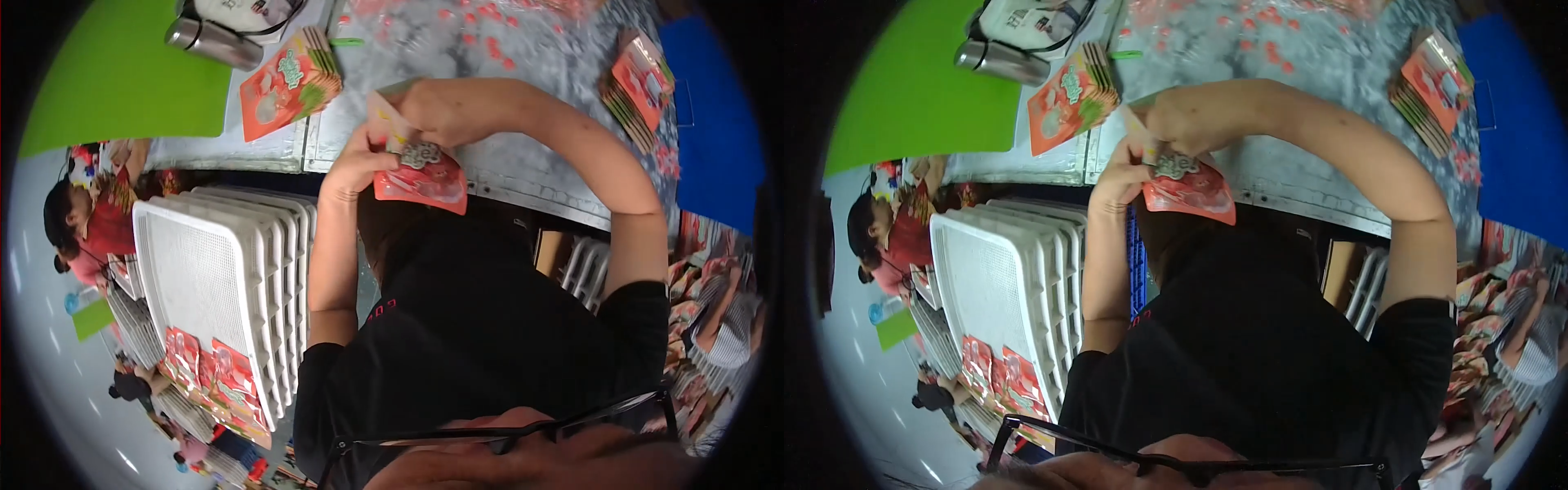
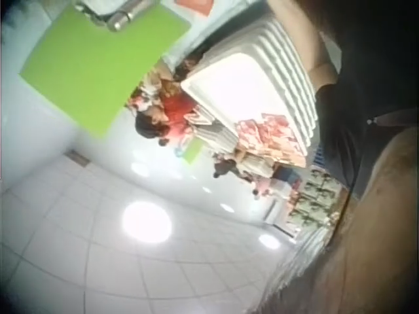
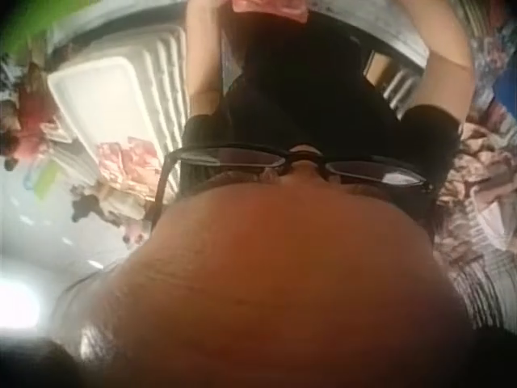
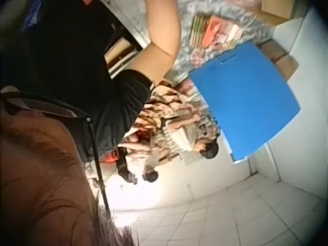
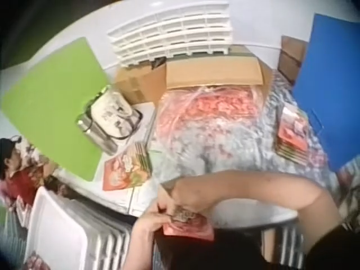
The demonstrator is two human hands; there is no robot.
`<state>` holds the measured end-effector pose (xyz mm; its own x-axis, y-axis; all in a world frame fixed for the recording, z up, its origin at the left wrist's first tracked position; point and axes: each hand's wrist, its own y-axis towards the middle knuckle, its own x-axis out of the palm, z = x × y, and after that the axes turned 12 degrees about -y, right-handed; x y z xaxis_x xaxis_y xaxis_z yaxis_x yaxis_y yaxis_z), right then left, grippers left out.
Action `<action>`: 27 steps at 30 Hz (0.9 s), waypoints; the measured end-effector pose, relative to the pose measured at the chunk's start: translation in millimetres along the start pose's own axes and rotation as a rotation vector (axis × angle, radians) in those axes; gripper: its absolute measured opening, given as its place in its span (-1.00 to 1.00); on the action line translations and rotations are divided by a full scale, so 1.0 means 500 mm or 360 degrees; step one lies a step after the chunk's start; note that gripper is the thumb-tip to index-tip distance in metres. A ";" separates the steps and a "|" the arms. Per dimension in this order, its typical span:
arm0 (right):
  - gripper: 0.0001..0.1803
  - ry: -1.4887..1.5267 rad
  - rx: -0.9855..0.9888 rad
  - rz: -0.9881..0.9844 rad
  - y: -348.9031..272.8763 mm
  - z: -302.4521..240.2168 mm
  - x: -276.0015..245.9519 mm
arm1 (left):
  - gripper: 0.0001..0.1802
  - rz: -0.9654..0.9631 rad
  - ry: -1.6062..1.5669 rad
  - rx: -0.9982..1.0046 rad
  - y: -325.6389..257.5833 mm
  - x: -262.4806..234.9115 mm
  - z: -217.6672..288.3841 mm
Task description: Packing small food items (candies) from a bulk pile into individual plastic bags at a factory workbench.
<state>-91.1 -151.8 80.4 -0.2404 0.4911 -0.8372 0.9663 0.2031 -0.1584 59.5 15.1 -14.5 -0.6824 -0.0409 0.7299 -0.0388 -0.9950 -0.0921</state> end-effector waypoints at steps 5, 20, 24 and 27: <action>-0.84 -0.0158 -0.0035 0.0143 -0.004 0.008 -0.034 | -0.59 0.0299 0.0404 0.0253 0.016 0.022 0.000; -0.75 -0.0215 0.0197 -0.0337 -0.031 -0.010 -0.036 | -0.78 0.0413 0.0934 0.0568 0.012 0.093 -0.059; -0.77 -0.0090 0.0237 0.0034 -0.039 -0.002 0.000 | -0.78 0.0689 0.0457 0.0357 -0.008 0.131 -0.040; -0.71 -0.0279 0.0025 0.1142 -0.040 -0.059 0.001 | -0.80 0.0769 0.0274 0.0579 -0.003 0.062 -0.078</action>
<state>-113.4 -130.8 98.8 0.4683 0.3556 -0.8089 0.8818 -0.1299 0.4534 9.9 19.2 -18.1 -0.6696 -0.5088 0.5411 0.5338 -0.8362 -0.1257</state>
